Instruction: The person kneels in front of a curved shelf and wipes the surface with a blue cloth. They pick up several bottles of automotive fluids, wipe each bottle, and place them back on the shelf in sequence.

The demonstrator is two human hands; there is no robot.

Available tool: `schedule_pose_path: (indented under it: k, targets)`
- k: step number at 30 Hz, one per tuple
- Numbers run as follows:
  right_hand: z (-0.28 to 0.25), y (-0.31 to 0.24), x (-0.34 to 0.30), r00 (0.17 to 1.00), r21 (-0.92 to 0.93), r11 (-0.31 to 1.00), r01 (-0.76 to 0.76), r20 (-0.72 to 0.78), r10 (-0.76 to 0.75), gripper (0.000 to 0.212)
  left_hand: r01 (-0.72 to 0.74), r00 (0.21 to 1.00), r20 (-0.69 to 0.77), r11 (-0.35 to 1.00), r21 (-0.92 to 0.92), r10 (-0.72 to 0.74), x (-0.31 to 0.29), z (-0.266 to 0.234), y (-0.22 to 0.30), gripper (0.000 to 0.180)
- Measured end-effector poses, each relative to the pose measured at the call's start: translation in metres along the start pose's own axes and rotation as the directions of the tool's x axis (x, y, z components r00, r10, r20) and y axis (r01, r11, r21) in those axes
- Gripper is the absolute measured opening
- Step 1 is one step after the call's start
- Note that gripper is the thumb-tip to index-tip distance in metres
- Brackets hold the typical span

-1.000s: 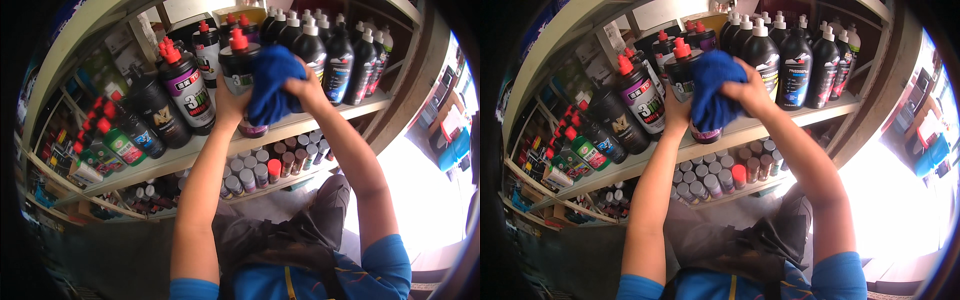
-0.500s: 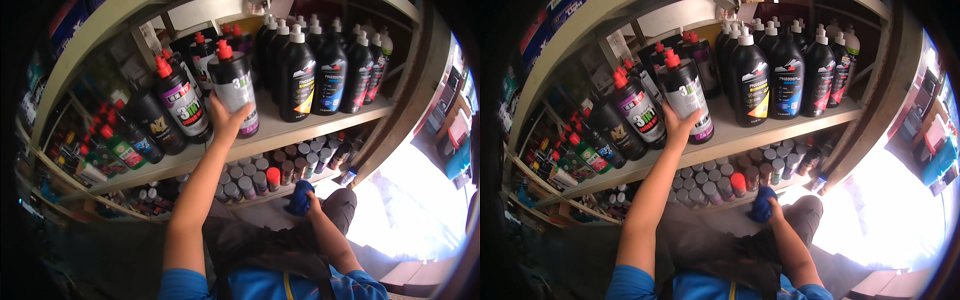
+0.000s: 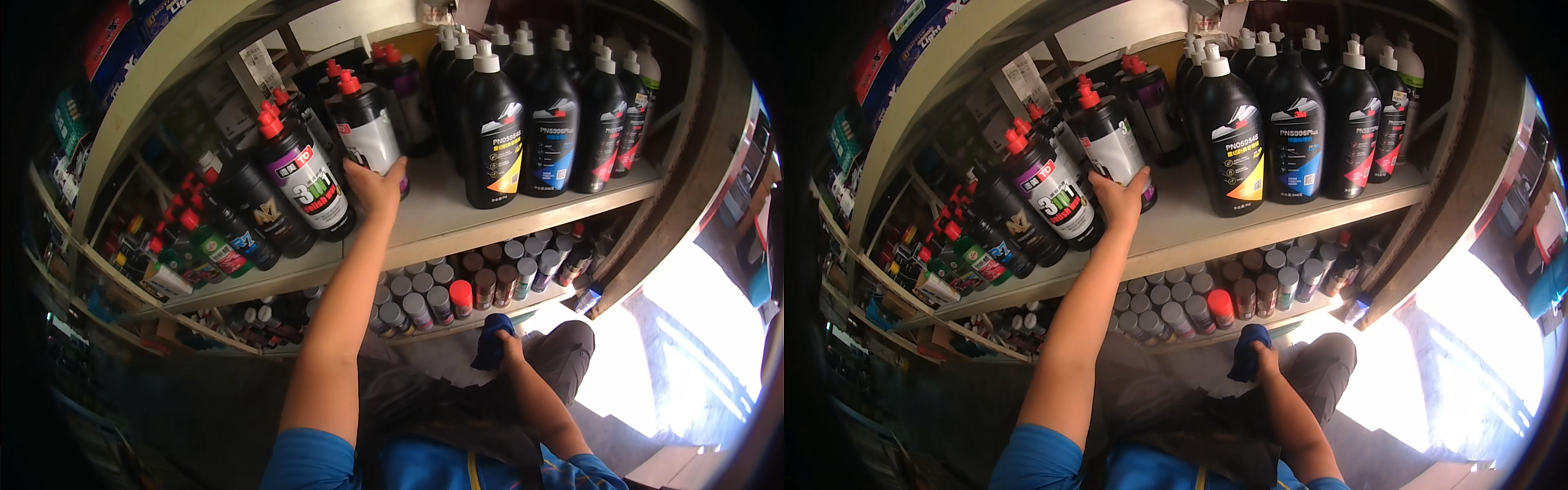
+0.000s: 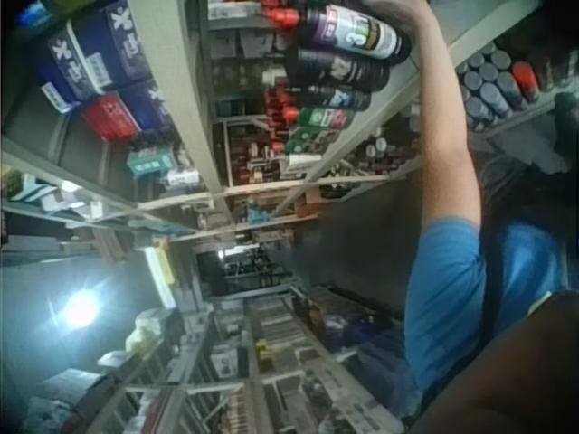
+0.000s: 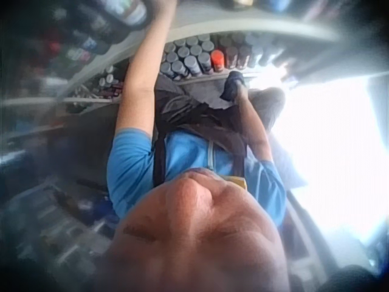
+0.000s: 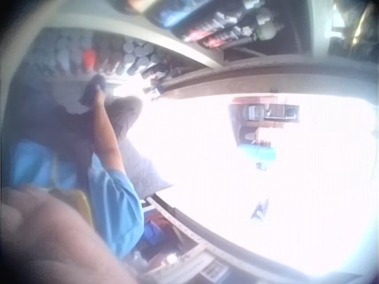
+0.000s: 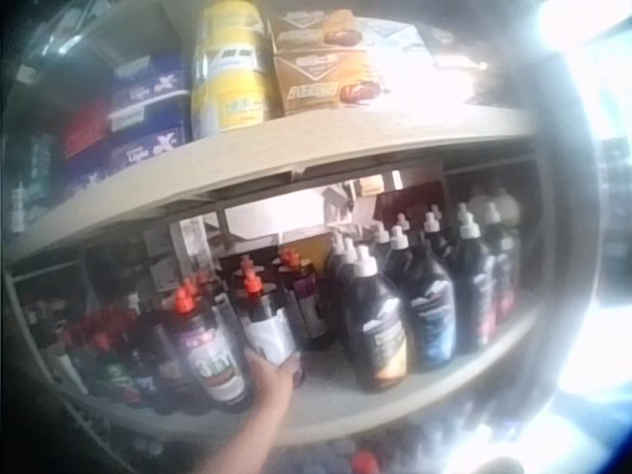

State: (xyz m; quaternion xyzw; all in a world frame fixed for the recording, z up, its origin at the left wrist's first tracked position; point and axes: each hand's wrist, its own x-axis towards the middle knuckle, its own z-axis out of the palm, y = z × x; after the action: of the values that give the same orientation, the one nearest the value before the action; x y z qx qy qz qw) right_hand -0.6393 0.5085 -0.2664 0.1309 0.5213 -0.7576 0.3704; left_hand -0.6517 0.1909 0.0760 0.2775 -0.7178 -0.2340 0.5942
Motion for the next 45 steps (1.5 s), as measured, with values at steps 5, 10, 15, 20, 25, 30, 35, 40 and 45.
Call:
schedule_pose_path:
  k: [5,10,15,20,25,30,35,40,45]
  targets:
    - [0.001,-0.008,-0.008,0.998,0.020,0.999,0.036,0.049,-0.037,0.048,0.140,0.989,-0.062,0.976,0.164,-0.131,0.027,0.022,-0.024,0.109]
    - [0.004,-0.008,-0.005,1.000,-0.033,0.999,-0.002,0.022,0.003,0.049,0.116,0.993,-0.021,0.989,0.096,-0.115,0.029,0.018,-0.041,0.107]
    - [0.008,-0.003,-0.002,0.996,-0.028,0.998,-0.058,0.069,0.059,0.044,0.119,0.992,0.039,0.993,-0.014,-0.119,0.034,0.019,-0.053,0.098]
    - [0.007,-0.004,-0.006,0.995,-0.011,1.000,-0.002,0.098,0.003,0.042,0.184,0.983,-0.058,0.962,0.204,-0.176,0.042,0.039,-0.054,0.096]
    - [0.006,-0.008,-0.008,0.997,-0.017,1.000,-0.015,0.075,0.017,0.039,0.238,0.968,-0.134,0.943,0.234,-0.211,0.042,0.049,-0.054,0.097]
    - [0.008,-0.009,-0.008,0.997,0.002,0.999,-0.051,0.066,0.051,0.039,0.214,0.975,-0.111,0.949,0.230,-0.193,0.036,0.041,-0.046,0.103]
    - [0.014,-0.010,-0.010,0.991,0.026,0.997,-0.068,0.113,0.065,0.039,-0.186,0.962,-0.136,0.931,0.315,0.238,0.024,0.024,-0.013,0.095]
    - [0.017,-0.007,-0.005,0.992,0.007,0.999,-0.035,0.124,0.034,0.038,-0.487,0.863,0.188,0.871,0.069,0.468,0.031,0.041,0.016,0.084]
    - [0.013,-0.003,0.000,0.995,0.028,1.000,-0.011,0.099,0.009,0.037,-0.108,0.978,0.184,0.993,0.054,0.097,0.070,0.093,0.009,0.087]
